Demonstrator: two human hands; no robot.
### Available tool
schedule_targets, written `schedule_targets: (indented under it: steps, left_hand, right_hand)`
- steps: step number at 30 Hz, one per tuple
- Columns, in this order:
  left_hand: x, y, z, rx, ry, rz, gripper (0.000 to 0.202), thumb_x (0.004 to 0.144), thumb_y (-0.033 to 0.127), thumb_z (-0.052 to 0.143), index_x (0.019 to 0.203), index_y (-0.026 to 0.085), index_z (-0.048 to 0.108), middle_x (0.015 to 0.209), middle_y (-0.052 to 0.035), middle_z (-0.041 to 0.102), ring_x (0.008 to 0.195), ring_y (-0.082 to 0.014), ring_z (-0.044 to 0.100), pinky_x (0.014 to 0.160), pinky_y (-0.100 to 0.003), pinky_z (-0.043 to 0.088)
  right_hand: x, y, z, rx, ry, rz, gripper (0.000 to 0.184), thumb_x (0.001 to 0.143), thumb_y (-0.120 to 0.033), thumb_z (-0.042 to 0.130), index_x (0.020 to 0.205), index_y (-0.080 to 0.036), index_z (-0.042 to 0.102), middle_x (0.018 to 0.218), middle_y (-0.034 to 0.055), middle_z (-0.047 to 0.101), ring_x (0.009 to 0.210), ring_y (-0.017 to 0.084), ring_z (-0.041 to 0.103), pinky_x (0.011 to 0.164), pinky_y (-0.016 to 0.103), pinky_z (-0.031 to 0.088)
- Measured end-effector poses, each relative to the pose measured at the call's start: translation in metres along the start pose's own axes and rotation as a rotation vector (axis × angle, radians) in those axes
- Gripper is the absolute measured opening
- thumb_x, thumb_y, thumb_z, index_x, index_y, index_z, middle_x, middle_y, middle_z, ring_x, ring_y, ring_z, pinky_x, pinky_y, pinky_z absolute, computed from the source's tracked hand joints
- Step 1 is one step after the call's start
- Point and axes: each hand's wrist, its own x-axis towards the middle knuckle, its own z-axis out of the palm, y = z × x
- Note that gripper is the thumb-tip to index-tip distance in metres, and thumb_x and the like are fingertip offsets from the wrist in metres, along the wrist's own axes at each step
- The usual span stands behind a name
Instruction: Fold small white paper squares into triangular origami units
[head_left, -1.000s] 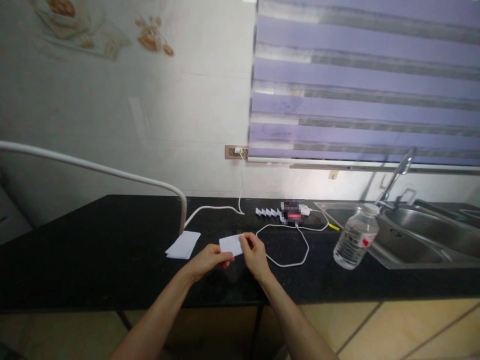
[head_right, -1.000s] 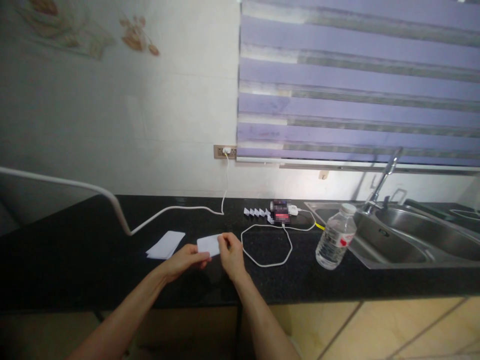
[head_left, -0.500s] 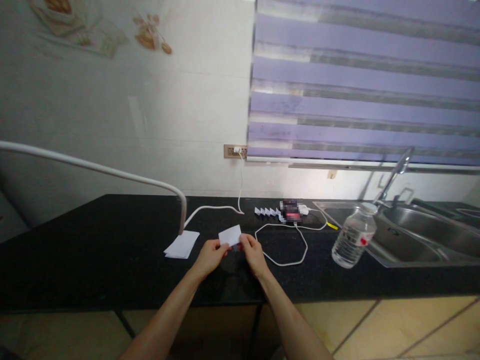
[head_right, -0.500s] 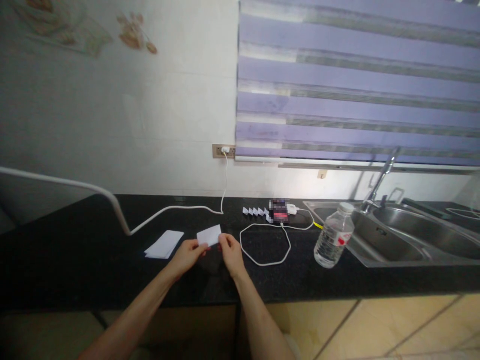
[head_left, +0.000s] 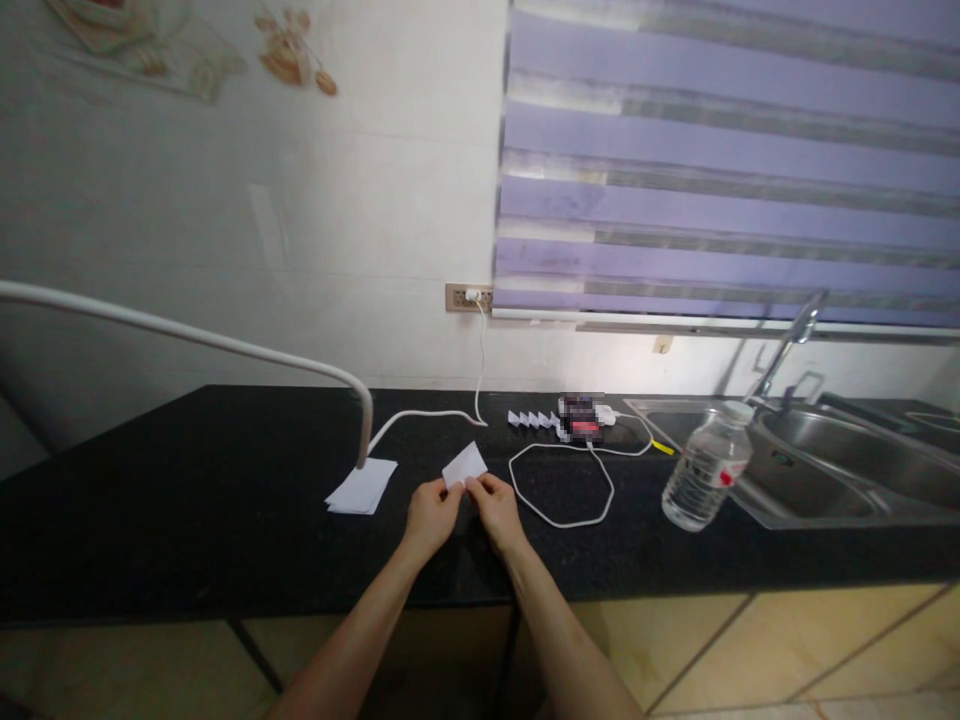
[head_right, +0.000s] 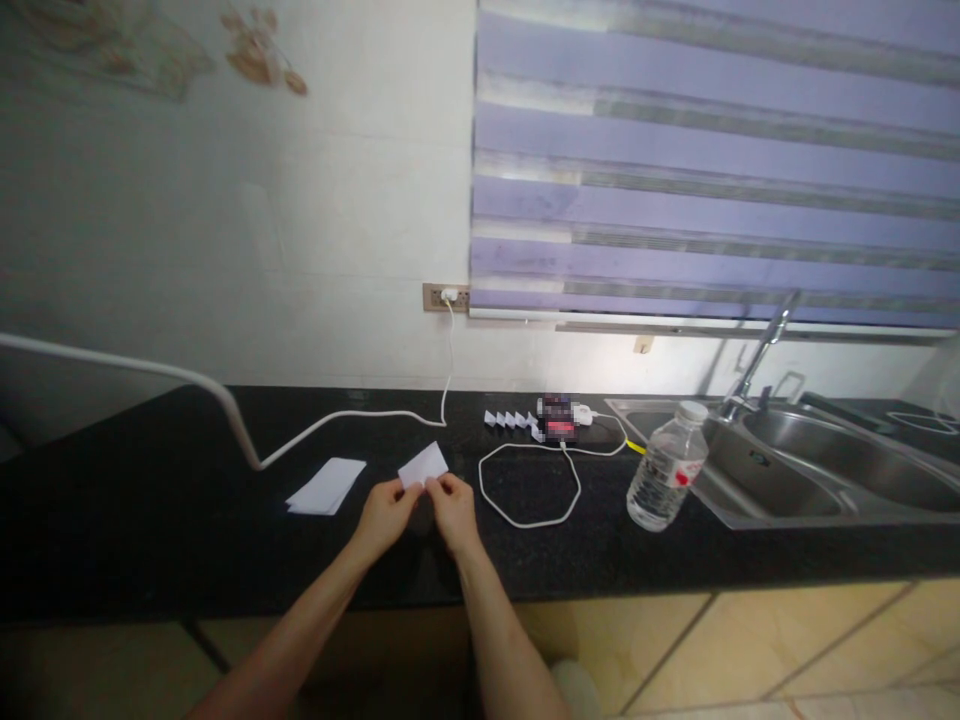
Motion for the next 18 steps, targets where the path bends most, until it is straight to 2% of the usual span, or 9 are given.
schedule_targets:
  steps: [4, 7, 9, 11, 13, 15, 18]
  left_hand:
    - [-0.006, -0.005, -0.006, -0.041, -0.042, -0.037, 0.034, 0.071, 0.038, 0.047, 0.062, 0.012, 0.066, 0.049, -0.0022, 0.057, 0.047, -0.0142, 0.048, 0.048, -0.024, 0.030]
    - [-0.009, -0.010, -0.016, -0.151, -0.045, -0.107, 0.034, 0.068, 0.041, 0.050, 0.059, 0.012, 0.065, 0.049, -0.0021, 0.058, 0.049, -0.0149, 0.050, 0.049, -0.024, 0.031]
    - [-0.008, -0.011, -0.020, -0.242, -0.029, -0.160, 0.033, 0.065, 0.043, 0.054, 0.059, 0.012, 0.065, 0.049, -0.0017, 0.058, 0.049, -0.0147, 0.050, 0.051, -0.024, 0.033]
    - [-0.005, -0.009, -0.020, -0.311, -0.006, -0.178, 0.033, 0.063, 0.043, 0.055, 0.056, 0.012, 0.064, 0.049, -0.0019, 0.058, 0.049, -0.0142, 0.050, 0.052, -0.025, 0.034]
    - [-0.002, -0.005, -0.016, -0.352, -0.006, -0.176, 0.033, 0.063, 0.043, 0.056, 0.058, 0.012, 0.064, 0.051, -0.0025, 0.059, 0.051, -0.0146, 0.051, 0.053, -0.025, 0.035]
    - [0.000, -0.001, -0.011, -0.365, -0.024, -0.166, 0.033, 0.064, 0.043, 0.056, 0.059, 0.011, 0.064, 0.053, -0.0029, 0.061, 0.053, -0.0149, 0.053, 0.055, -0.025, 0.036]
    - [0.000, 0.002, -0.007, -0.340, -0.056, -0.168, 0.031, 0.064, 0.042, 0.057, 0.055, 0.012, 0.062, 0.052, -0.0021, 0.060, 0.052, -0.0140, 0.052, 0.054, -0.024, 0.035]
  right_hand:
    - [0.016, 0.002, -0.022, 0.029, 0.101, 0.043, 0.023, 0.061, -0.035, 0.062, 0.068, -0.013, 0.065, 0.058, -0.0009, 0.058, 0.053, 0.011, 0.047, 0.051, 0.022, 0.036]
    - [0.032, -0.006, -0.050, 0.056, 0.292, 0.129, 0.024, 0.060, -0.036, 0.062, 0.063, -0.012, 0.064, 0.047, -0.0029, 0.050, 0.045, 0.009, 0.041, 0.046, 0.022, 0.033]
    - [0.035, -0.015, -0.059, 0.065, 0.251, 0.110, 0.025, 0.060, -0.037, 0.064, 0.060, -0.012, 0.062, 0.050, -0.0016, 0.051, 0.045, 0.008, 0.042, 0.045, 0.021, 0.034]
    - [0.030, -0.025, -0.054, 0.076, 0.123, 0.136, 0.030, 0.062, -0.040, 0.063, 0.064, -0.011, 0.064, 0.055, 0.0014, 0.055, 0.048, 0.009, 0.046, 0.045, 0.021, 0.036]
    - [0.020, -0.031, -0.038, 0.067, -0.017, 0.162, 0.036, 0.067, -0.045, 0.058, 0.068, -0.010, 0.065, 0.059, 0.0038, 0.058, 0.051, 0.010, 0.049, 0.046, 0.021, 0.037]
    - [0.009, -0.032, -0.021, 0.024, -0.105, 0.138, 0.031, 0.066, -0.042, 0.059, 0.062, -0.011, 0.062, 0.056, 0.0016, 0.056, 0.051, 0.010, 0.047, 0.046, 0.020, 0.036]
    - [0.001, -0.027, -0.005, -0.015, -0.058, 0.063, 0.025, 0.065, -0.034, 0.060, 0.051, -0.014, 0.055, 0.046, -0.0040, 0.048, 0.046, 0.008, 0.040, 0.046, 0.020, 0.032]
